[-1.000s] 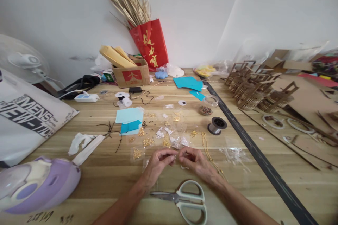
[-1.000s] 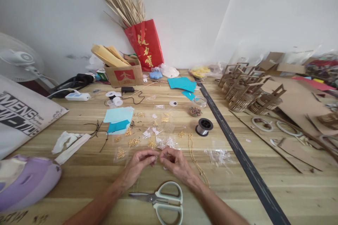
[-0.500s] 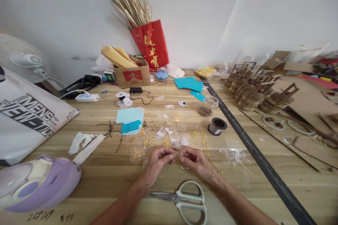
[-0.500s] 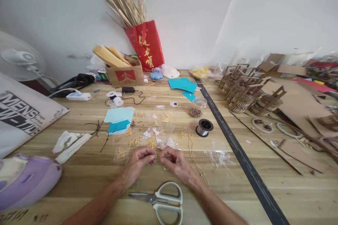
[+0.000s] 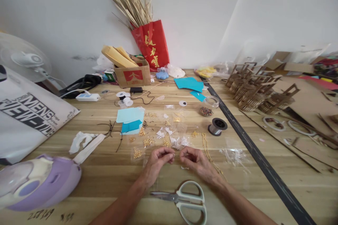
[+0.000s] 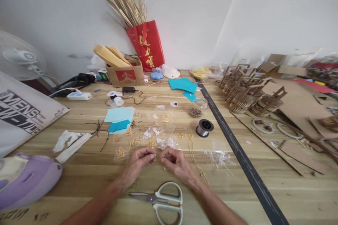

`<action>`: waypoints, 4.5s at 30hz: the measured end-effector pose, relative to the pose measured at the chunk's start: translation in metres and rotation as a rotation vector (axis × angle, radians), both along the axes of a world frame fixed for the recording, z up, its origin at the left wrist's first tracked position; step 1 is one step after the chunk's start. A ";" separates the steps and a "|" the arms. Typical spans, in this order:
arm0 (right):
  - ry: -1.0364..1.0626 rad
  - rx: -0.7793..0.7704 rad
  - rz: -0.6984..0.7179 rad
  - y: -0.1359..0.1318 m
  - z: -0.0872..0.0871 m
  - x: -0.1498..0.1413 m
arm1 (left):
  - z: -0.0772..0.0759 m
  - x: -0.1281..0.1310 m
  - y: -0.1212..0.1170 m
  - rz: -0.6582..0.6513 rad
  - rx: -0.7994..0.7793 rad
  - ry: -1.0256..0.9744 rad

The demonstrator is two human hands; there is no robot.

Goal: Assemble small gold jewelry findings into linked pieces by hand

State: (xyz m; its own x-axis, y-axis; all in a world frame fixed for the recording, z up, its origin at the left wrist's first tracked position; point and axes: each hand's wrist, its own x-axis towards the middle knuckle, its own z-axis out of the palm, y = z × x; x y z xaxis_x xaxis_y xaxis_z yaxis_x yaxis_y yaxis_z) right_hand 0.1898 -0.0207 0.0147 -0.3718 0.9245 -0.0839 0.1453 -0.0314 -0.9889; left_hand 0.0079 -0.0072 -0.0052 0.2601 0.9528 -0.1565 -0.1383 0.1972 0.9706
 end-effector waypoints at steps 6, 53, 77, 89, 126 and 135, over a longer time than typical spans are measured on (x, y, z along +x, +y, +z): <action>0.008 -0.016 -0.001 0.000 0.004 -0.002 | -0.001 -0.001 0.000 0.002 -0.003 -0.004; -0.017 -0.001 0.003 0.000 0.005 -0.002 | -0.001 -0.001 -0.001 -0.018 0.011 0.000; -0.047 0.030 0.003 0.001 0.003 -0.002 | 0.004 0.001 -0.001 -0.024 0.000 0.016; -0.081 0.033 0.005 0.001 0.003 -0.003 | 0.009 0.002 -0.003 -0.021 -0.012 0.030; -0.094 0.036 0.020 0.001 -0.001 -0.003 | 0.010 0.003 -0.003 0.009 -0.036 0.008; -0.051 0.001 0.017 0.001 -0.003 -0.002 | 0.000 0.002 0.000 0.003 -0.106 -0.091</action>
